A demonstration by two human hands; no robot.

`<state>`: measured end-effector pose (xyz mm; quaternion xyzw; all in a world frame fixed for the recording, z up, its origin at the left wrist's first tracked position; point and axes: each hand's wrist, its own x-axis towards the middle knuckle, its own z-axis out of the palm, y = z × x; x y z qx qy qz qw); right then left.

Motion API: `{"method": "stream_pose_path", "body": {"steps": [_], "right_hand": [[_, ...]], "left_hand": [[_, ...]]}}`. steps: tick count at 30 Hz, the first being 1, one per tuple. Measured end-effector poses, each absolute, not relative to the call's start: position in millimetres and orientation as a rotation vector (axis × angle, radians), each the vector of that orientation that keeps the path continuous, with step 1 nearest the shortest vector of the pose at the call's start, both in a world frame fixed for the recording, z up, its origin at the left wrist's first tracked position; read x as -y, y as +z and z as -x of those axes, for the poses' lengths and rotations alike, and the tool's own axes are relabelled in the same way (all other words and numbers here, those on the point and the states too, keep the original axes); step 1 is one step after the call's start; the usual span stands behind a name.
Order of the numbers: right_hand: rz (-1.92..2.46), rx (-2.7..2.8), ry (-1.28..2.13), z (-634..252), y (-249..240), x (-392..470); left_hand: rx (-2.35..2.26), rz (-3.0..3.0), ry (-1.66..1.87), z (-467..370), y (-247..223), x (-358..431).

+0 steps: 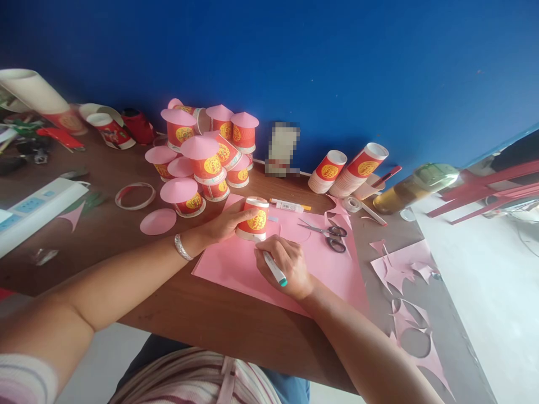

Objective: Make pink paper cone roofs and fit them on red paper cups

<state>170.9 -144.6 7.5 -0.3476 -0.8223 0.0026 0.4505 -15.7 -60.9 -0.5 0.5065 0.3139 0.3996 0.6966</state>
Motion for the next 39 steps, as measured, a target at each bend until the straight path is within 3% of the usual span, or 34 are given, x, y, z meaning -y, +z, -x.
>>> {"method": "stream_pose_path", "body": {"steps": [39], "right_hand": [[0.868, 2.034, 0.007, -171.9, 9.9, 144.4]], "left_hand": [[-0.68, -1.092, 0.9, 13.8, -5.0, 58.6]]}}
